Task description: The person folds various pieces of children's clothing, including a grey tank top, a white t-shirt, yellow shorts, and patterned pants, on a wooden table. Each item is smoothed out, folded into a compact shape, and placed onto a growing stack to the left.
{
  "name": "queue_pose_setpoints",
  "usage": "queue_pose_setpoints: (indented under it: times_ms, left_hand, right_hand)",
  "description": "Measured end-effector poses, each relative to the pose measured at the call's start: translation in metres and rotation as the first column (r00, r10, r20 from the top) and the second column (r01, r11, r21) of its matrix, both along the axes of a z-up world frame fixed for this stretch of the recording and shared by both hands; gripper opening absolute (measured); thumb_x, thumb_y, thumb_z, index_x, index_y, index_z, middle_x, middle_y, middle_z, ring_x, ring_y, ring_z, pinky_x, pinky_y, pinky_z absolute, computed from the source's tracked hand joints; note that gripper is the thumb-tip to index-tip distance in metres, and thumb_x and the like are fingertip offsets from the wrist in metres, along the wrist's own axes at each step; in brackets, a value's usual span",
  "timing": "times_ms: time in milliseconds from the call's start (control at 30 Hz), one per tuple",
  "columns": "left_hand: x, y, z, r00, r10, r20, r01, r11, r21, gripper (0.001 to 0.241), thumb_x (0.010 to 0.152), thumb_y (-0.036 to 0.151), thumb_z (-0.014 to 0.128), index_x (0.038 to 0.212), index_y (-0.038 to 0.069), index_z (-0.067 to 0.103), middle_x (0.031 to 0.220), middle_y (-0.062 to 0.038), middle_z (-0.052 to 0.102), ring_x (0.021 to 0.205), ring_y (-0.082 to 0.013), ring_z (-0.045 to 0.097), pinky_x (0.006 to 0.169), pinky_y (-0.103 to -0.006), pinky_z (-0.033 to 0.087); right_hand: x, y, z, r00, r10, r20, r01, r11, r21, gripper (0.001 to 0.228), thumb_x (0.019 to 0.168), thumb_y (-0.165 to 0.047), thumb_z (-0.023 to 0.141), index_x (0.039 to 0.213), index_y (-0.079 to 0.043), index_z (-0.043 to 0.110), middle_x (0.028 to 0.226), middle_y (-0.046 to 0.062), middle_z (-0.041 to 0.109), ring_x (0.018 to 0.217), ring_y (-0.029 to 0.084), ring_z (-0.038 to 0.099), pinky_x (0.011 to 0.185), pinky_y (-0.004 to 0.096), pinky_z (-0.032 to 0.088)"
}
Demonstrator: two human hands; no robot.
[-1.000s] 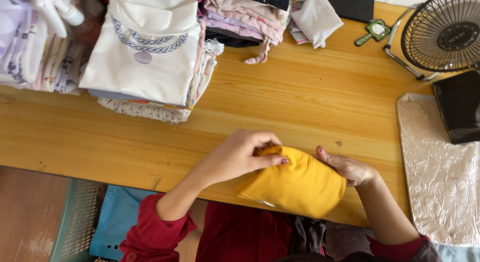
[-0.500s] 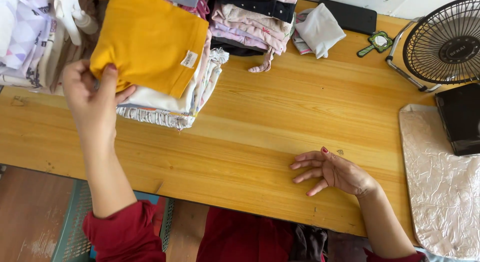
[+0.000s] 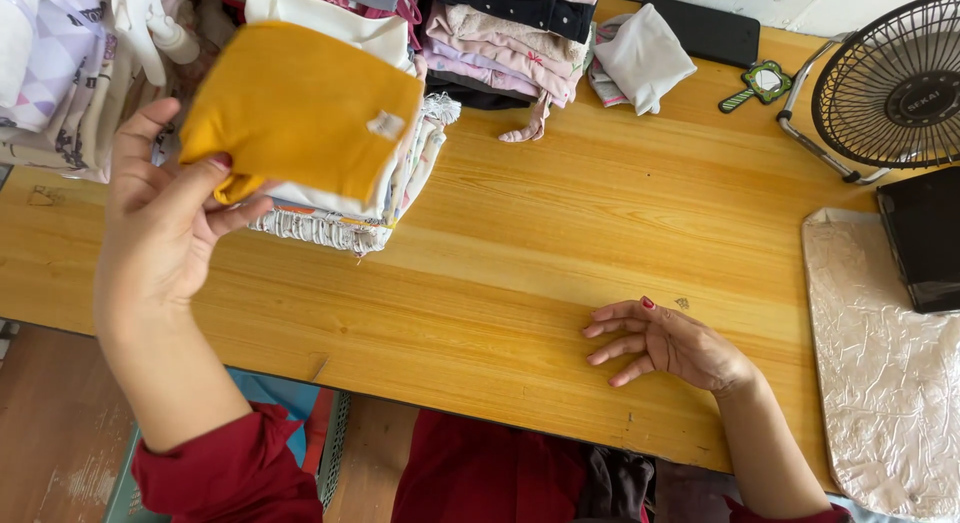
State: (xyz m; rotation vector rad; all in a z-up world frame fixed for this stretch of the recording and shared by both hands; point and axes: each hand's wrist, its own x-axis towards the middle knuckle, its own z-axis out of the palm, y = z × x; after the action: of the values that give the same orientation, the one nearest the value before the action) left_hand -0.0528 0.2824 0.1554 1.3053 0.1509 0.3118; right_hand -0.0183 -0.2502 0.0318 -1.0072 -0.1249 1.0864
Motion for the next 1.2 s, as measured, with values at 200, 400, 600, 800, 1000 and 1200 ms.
queue_pose_setpoints:
  times_ms: [200, 400, 600, 800, 1000, 1200]
  left_hand:
    - [0.015, 0.017, 0.023, 0.932, 0.243, -0.270, -0.004, 0.750, 0.661, 0.029, 0.108, 0.031, 0.062, 0.121, 0.005, 0.068, 0.096, -0.009, 0.071, 0.074, -0.0126, 0.066, 0.061, -0.0268, 0.054]
    - [0.048, 0.000, 0.059, 0.907, 0.336, -0.252, 0.124, 0.358, 0.925, 0.041, 0.106, 0.038, 0.067, 0.103, -0.003, 0.073, 0.074, -0.017, 0.066, 0.062, -0.0195, 0.057, 0.057, -0.0345, 0.044]
    - [0.070, 0.033, 0.013, 0.985, 0.169, 0.021, -0.112, 0.548, 0.829, 0.035, 0.103, 0.028, 0.076, 0.118, -0.001, 0.065, 0.099, -0.008, 0.074, 0.082, -0.0139, 0.069, 0.071, -0.0312, 0.054]
    - [0.040, -0.002, 0.030, 0.963, 0.167, 0.213, -0.241, 0.168, 0.956, 0.053, 0.110, 0.025, 0.076, 0.144, -0.006, 0.051, 0.134, -0.020, 0.068, 0.122, -0.0315, 0.068, 0.102, -0.0422, 0.054]
    - [0.036, -0.029, 0.032, 0.995, -0.094, -0.043, 0.020, -0.233, 0.972, 0.108, 0.066, 0.043, 0.084, 0.160, 0.012, 0.040, 0.161, -0.017, 0.036, 0.149, -0.0295, 0.033, 0.119, -0.0614, 0.012]
    - [0.053, 0.001, 0.022, 0.974, -0.178, -0.143, 0.120, -0.129, 0.984, 0.066, 0.094, 0.023, 0.068, 0.157, 0.026, 0.049, 0.166, -0.008, 0.037, 0.151, -0.0248, 0.034, 0.122, -0.0547, 0.018]
  right_hand:
    - [0.000, 0.002, 0.004, 1.000, -0.002, 0.019, 0.002, 1.000, 0.002, 0.057, 0.108, -0.038, 0.032, 0.140, 0.006, 0.051, 0.136, 0.027, 0.060, 0.115, 0.040, 0.067, 0.088, 0.050, 0.061]
    - [-0.001, 0.002, 0.002, 0.999, -0.008, 0.044, 0.008, 1.000, -0.004, 0.056, 0.108, -0.036, 0.033, 0.140, 0.006, 0.051, 0.134, 0.026, 0.061, 0.113, 0.039, 0.068, 0.088, 0.050, 0.061]
    - [0.000, 0.001, 0.003, 0.998, -0.001, 0.062, 0.002, 1.000, -0.014, 0.055, 0.108, -0.035, 0.034, 0.141, 0.007, 0.050, 0.133, 0.027, 0.062, 0.113, 0.039, 0.068, 0.087, 0.050, 0.061]
    - [0.000, 0.003, 0.004, 0.998, 0.000, 0.065, 0.001, 1.000, -0.007, 0.054, 0.108, -0.033, 0.034, 0.141, 0.007, 0.049, 0.134, 0.027, 0.062, 0.112, 0.038, 0.070, 0.087, 0.049, 0.062]
    - [0.000, 0.005, 0.009, 0.998, 0.007, 0.062, -0.005, 0.999, -0.041, 0.052, 0.108, -0.031, 0.035, 0.141, 0.007, 0.050, 0.132, 0.026, 0.063, 0.110, 0.037, 0.070, 0.087, 0.048, 0.062]
    - [-0.002, 0.006, 0.011, 0.996, -0.003, 0.088, 0.006, 0.999, -0.038, 0.053, 0.108, -0.031, 0.033, 0.141, 0.006, 0.051, 0.131, 0.025, 0.064, 0.110, 0.036, 0.071, 0.087, 0.048, 0.062]
